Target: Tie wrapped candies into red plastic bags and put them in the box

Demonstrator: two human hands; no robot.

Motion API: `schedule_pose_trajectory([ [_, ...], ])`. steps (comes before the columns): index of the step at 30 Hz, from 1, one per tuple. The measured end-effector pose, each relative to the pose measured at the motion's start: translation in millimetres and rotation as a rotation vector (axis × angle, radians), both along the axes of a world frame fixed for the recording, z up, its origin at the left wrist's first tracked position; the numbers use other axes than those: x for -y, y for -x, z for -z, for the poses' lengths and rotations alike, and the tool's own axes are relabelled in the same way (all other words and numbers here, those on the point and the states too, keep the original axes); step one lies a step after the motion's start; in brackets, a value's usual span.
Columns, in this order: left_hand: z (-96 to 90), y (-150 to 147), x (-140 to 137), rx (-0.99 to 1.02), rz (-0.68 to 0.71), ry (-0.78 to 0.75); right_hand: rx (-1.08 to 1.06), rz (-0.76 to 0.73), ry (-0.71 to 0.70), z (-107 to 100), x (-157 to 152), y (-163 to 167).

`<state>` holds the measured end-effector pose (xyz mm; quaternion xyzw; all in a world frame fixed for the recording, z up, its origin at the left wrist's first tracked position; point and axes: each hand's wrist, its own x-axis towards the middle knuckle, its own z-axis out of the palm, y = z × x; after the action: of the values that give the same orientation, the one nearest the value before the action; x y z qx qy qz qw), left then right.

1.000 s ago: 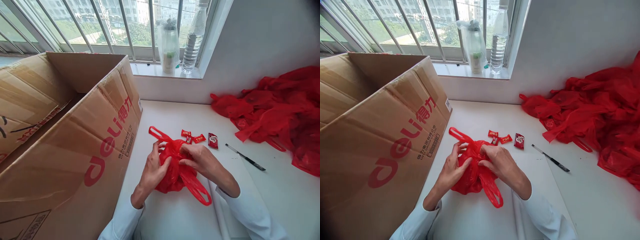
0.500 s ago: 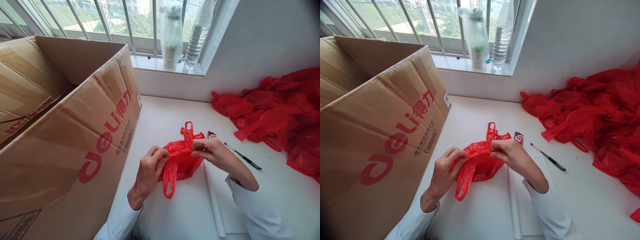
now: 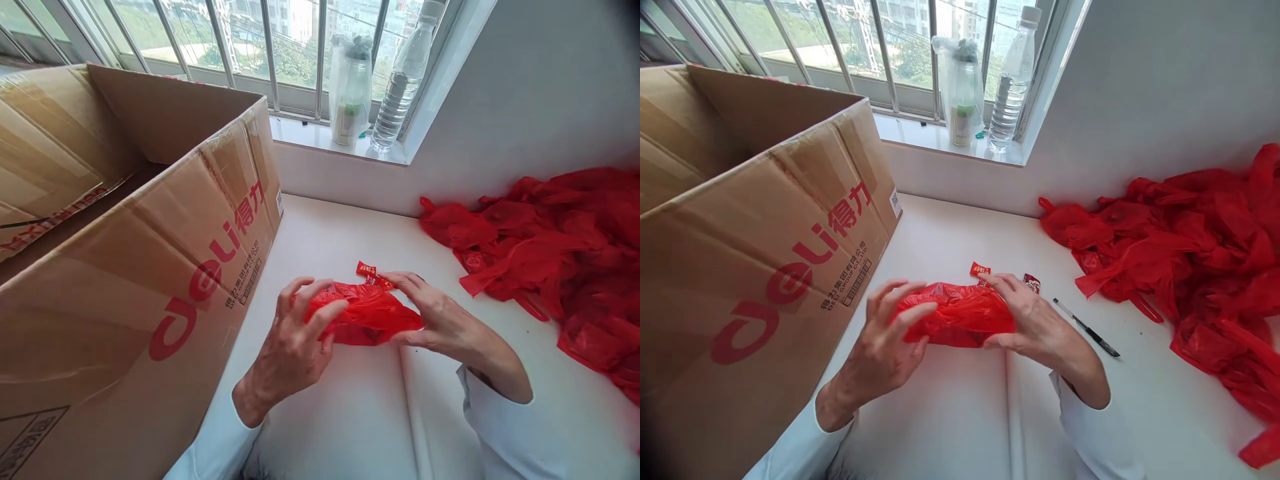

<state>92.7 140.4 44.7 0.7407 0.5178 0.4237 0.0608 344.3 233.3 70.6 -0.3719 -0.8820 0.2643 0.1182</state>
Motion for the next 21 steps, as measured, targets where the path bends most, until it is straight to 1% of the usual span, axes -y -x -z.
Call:
schedule_pose_trajectory([
  [2, 2.6, -8, -2, -0.06, 0.071, 0.01, -0.033, -0.041, -0.035, -2, 9, 18],
  [3, 4.0, -9, -3, -0.06, 0.084, 0.017, -0.056, -0.035, -0.052, -2, 12, 24],
  [5, 5.1, -6, -3, 0.0, 0.078, 0.018, -0.159, 0.036, -0.054, -3, 13, 27],
  [7, 2.6, 1, 0, 0.127, 0.041, 0.033, -0.344, 0.178, 0.003, -4, 10, 20],
  [9, -1.7, 8, 5, 0.288, 0.01, 0.076, -0.536, 0.323, 0.105, -4, 5, 9],
  [10, -3.7, 10, 7, 0.366, 0.01, 0.102, -0.606, 0.372, 0.161, -4, 3, 4],
  [13, -6.9, 12, 13, 0.528, 0.054, 0.147, -0.721, 0.42, 0.287, -2, -3, -4],
  [16, -8.2, 11, 16, 0.57, 0.051, 0.142, -0.751, 0.453, 0.338, -6, -2, -8],
  [17, -8.9, 11, 17, 0.566, 0.038, 0.125, -0.765, 0.458, 0.317, -10, 2, -10],
  [18, -9.9, 11, 17, 0.555, 0.021, 0.101, -0.795, 0.467, 0.259, -16, 9, -12],
  [19, -11.2, 11, 17, 0.537, 0.001, 0.07, -0.843, 0.499, 0.153, -24, 18, -14],
  [20, -12.5, 11, 18, 0.517, -0.019, 0.036, -0.85, 0.525, 0.015, -33, 28, -17],
  [21, -14.0, 11, 18, 0.493, -0.032, 0.008, -0.797, 0.523, -0.126, -42, 41, -19],
])
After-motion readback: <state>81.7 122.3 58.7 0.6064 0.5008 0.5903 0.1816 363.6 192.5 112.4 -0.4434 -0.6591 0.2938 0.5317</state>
